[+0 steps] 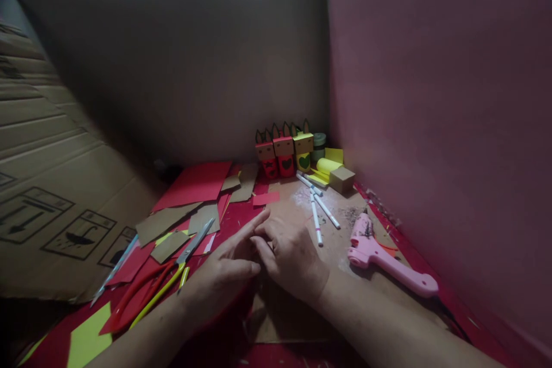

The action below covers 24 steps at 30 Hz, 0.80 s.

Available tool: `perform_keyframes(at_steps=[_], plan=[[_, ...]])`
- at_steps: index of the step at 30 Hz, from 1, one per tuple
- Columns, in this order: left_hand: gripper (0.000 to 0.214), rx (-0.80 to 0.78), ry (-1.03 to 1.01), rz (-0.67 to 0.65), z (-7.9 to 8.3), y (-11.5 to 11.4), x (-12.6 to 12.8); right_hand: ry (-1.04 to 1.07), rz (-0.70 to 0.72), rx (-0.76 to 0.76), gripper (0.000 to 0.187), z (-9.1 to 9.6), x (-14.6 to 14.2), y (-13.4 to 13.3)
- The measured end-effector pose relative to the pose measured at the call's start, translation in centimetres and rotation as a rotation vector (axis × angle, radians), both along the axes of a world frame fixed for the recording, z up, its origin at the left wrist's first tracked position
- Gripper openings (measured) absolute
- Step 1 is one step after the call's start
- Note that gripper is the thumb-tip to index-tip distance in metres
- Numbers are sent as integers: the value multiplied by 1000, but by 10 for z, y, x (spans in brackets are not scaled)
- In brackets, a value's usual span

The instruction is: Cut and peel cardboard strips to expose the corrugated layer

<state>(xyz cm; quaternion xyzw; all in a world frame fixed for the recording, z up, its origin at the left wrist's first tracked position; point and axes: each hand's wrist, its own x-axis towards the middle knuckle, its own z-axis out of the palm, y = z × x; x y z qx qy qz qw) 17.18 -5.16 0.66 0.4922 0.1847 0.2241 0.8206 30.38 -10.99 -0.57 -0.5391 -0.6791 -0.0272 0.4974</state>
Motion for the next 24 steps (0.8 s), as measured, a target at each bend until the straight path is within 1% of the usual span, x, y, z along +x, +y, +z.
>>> perform_keyframes(at_steps=[4, 7, 9, 12, 15, 19, 21, 24], plan=[[81, 145, 115, -28, 0, -2, -1, 49, -2, -28, 13, -1, -3, -1], [79, 253, 170, -36, -2, -2, -1, 128, -11, -60, 13, -2, -6, -2], [80, 268, 167, -45, -3, 0, 0, 185, -16, -89, 13, -3, -6, -1], [83, 205, 108, 0, -5, 5, 1, 289, -8, -103, 13, -2, -5, 1], [78, 183, 58, 59, -2, 10, 1, 494, 71, -140, 12, 3, -2, 3], [64, 252, 58, 114, 4, 13, -1, 793, 186, -320, 14, 12, 2, 4], [62, 274, 44, 117, 6, 13, -2, 872, 223, -379, 16, 14, 2, 5], [64, 279, 30, 83, 7, 11, -2, 984, 308, -401, 16, 13, 2, 7]])
